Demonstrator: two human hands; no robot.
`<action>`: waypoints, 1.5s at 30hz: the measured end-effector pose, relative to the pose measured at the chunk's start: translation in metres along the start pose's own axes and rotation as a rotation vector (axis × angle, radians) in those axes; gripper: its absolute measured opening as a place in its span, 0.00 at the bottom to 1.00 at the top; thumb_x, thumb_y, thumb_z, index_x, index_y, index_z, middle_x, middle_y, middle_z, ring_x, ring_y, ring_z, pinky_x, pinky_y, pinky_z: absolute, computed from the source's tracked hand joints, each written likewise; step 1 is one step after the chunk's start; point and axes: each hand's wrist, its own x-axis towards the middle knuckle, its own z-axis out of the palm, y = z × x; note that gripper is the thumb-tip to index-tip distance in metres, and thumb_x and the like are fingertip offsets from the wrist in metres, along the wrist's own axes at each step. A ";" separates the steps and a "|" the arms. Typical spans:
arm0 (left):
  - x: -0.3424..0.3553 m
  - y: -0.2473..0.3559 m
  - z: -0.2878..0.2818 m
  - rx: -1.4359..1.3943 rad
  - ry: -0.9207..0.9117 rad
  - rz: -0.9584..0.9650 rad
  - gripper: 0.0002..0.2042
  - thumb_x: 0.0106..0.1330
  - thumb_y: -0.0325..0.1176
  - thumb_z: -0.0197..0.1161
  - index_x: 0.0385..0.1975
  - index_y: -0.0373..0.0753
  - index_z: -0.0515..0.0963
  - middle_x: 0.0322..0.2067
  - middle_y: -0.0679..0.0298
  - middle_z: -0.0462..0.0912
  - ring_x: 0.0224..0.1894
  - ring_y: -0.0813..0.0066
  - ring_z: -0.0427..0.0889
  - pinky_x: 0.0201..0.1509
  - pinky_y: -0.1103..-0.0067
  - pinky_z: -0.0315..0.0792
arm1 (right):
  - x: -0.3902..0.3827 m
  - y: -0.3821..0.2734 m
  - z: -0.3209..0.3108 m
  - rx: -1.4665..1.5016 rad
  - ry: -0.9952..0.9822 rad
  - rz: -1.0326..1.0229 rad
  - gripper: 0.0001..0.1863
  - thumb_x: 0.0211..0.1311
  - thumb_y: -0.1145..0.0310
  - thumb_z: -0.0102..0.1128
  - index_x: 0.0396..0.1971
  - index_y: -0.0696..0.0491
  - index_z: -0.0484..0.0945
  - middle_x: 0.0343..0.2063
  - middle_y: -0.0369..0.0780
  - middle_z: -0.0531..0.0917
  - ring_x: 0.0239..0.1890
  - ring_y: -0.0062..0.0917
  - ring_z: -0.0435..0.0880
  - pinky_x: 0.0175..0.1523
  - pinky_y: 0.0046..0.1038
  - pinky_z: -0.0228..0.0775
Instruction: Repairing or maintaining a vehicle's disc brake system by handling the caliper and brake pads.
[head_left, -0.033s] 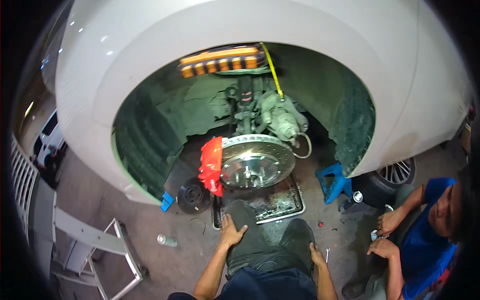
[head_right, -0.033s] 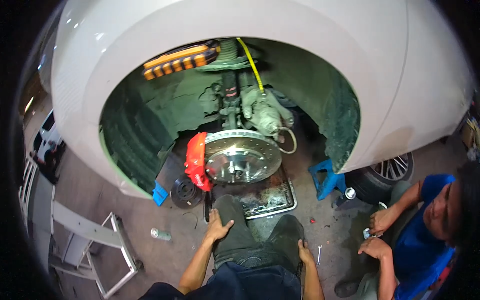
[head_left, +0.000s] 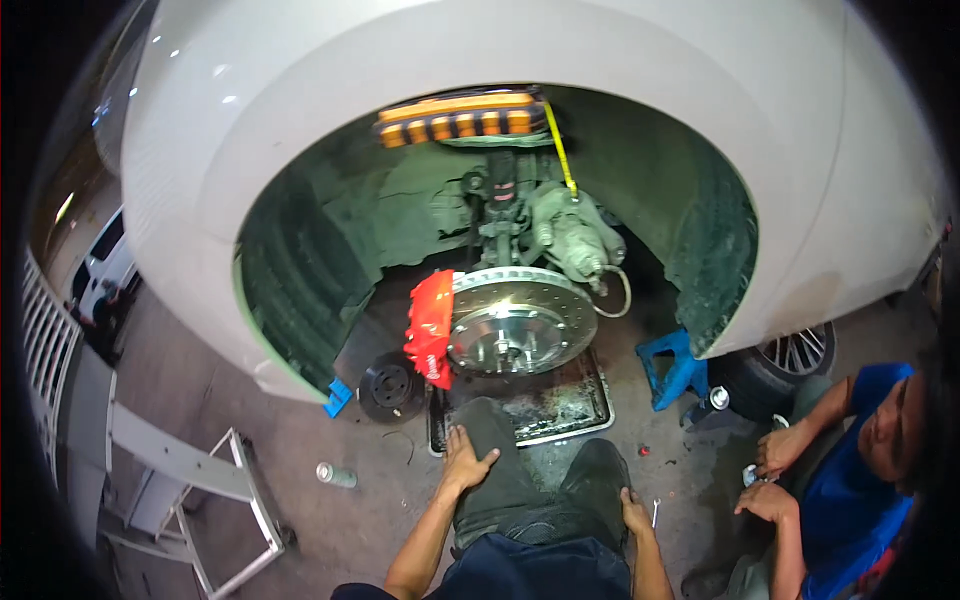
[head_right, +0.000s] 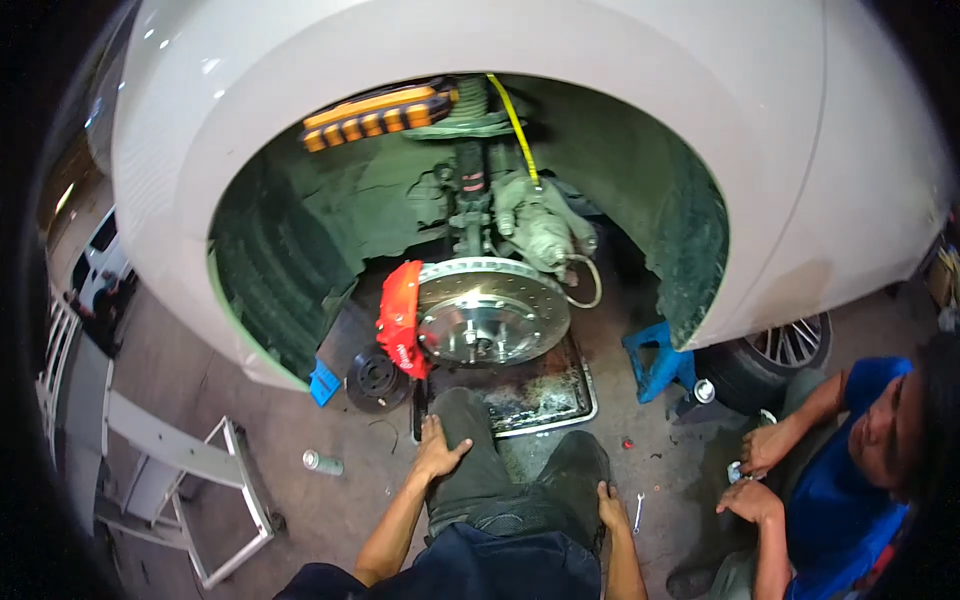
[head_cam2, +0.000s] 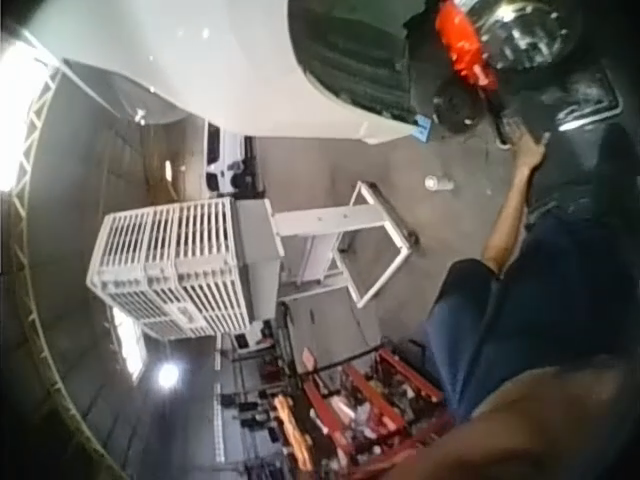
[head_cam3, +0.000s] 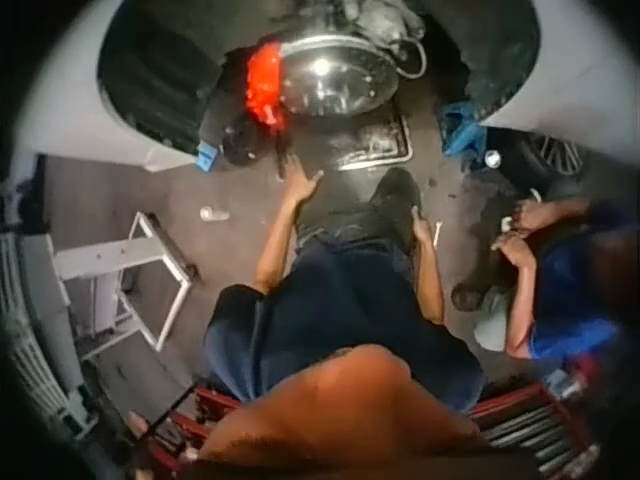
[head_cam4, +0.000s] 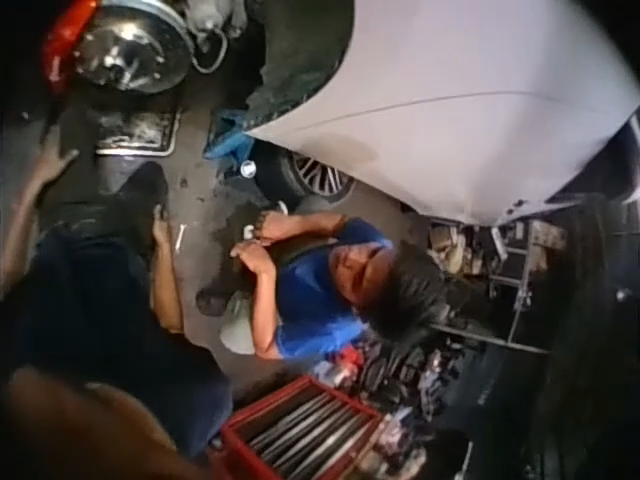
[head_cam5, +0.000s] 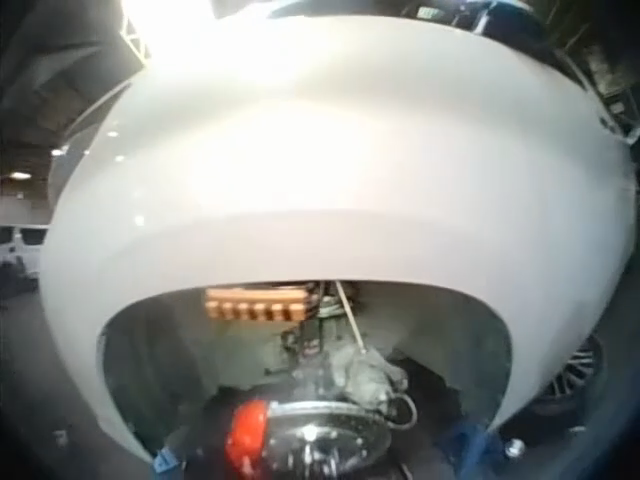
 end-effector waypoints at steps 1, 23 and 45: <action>-0.007 0.006 -0.005 0.002 0.002 -0.019 0.55 0.58 0.62 0.62 0.71 0.26 0.40 0.72 0.40 0.41 0.75 0.45 0.42 0.74 0.54 0.44 | -0.002 -0.005 0.002 -0.089 0.141 -0.062 0.40 0.65 0.37 0.44 0.57 0.62 0.74 0.54 0.61 0.74 0.61 0.52 0.71 0.65 0.40 0.60; -0.299 0.040 -0.027 0.138 0.766 -0.403 0.48 0.48 0.36 0.71 0.69 0.28 0.50 0.69 0.42 0.54 0.71 0.46 0.55 0.73 0.62 0.52 | 0.088 0.177 -0.007 -0.602 0.288 -0.064 0.25 0.48 0.56 0.75 0.44 0.53 0.78 0.40 0.47 0.85 0.43 0.44 0.85 0.47 0.39 0.78; -0.353 -0.002 -0.043 0.243 0.596 -0.808 0.41 0.55 0.56 0.64 0.67 0.40 0.65 0.72 0.42 0.41 0.72 0.31 0.40 0.72 0.47 0.42 | -0.055 -0.215 0.027 0.453 0.044 -0.847 0.18 0.66 0.62 0.63 0.45 0.61 0.78 0.36 0.42 0.86 0.40 0.22 0.83 0.45 0.24 0.74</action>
